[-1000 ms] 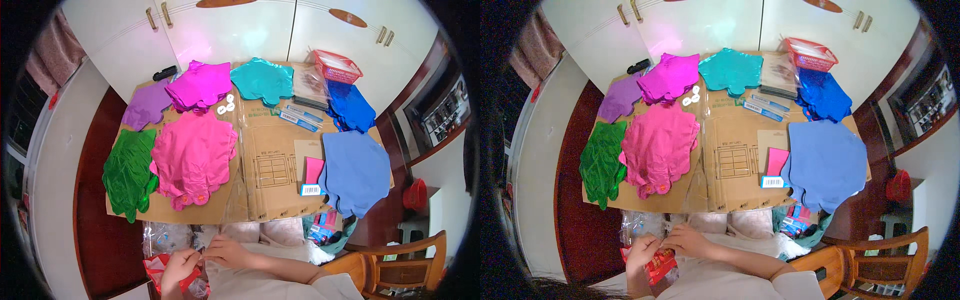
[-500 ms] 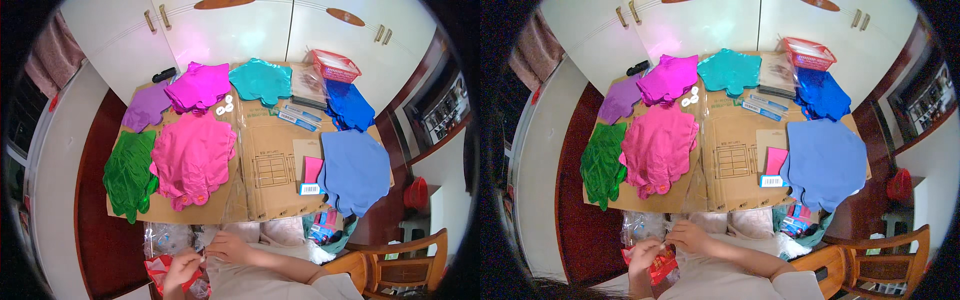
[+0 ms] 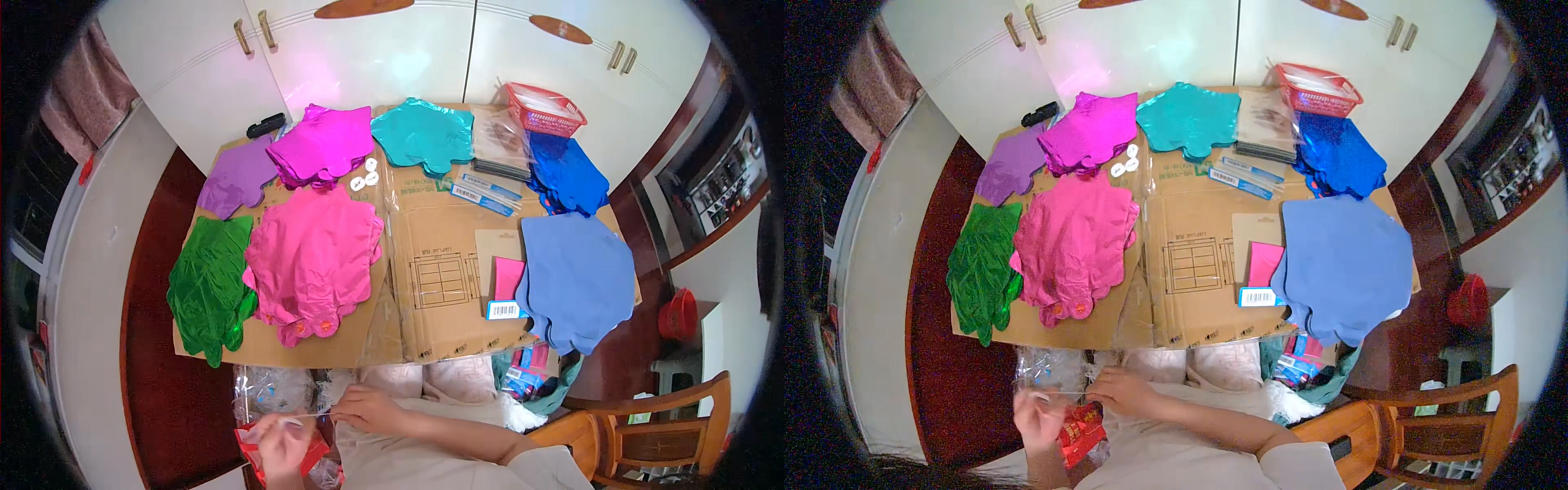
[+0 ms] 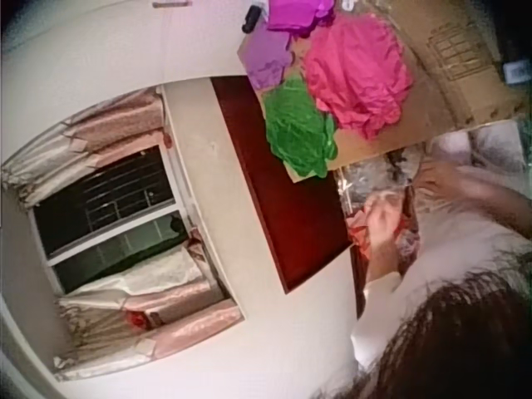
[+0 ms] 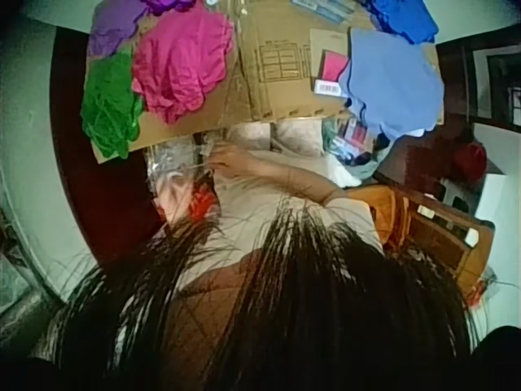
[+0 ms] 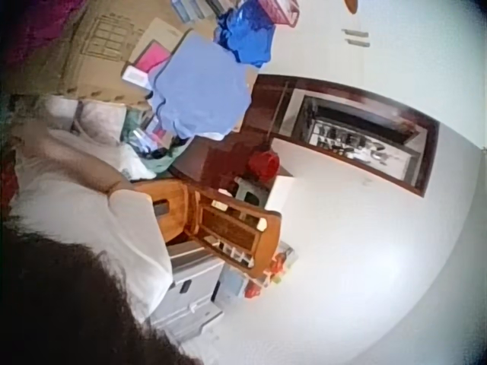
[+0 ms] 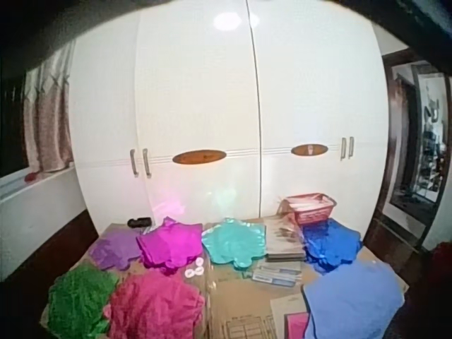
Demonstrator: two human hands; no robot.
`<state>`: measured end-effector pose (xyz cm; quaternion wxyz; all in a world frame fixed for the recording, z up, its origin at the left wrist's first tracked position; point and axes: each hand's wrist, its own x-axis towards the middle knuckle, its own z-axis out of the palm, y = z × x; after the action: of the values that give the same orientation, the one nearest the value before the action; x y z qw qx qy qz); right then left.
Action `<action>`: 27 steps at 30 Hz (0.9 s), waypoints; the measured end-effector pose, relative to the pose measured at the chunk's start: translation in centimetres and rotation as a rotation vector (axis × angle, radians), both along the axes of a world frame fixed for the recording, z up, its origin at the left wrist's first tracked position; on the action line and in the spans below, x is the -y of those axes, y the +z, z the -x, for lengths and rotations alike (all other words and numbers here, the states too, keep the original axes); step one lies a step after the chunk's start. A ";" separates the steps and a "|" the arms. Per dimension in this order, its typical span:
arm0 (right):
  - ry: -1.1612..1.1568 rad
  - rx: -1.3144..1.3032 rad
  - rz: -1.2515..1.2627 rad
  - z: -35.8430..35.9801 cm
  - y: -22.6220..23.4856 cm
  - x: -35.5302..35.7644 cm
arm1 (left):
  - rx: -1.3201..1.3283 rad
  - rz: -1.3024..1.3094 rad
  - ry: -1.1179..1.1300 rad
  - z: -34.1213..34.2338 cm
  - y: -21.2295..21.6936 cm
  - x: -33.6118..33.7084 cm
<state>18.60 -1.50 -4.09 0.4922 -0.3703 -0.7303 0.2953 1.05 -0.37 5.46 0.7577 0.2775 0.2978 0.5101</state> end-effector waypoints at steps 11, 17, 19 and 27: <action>0.067 0.069 0.253 2.0 -4.0 -0.9 | 0.468 -0.433 0.213 8.0 14.0 -2.5; 0.014 -0.012 0.105 1.1 -0.4 -0.2 | 0.591 -0.722 0.209 10.2 17.8 -2.9; 0.059 -0.099 -0.026 -0.3 4.9 -0.2 | 0.485 -0.786 0.227 9.3 17.7 -3.2; -0.170 -0.244 -0.091 -13.2 14.8 5.8 | 0.283 -0.809 0.159 7.6 16.0 -5.0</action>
<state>31.84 -7.29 10.74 0.6170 -0.3695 -0.6435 0.2619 -6.53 4.68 21.42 0.5798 0.4554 -0.0125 0.6755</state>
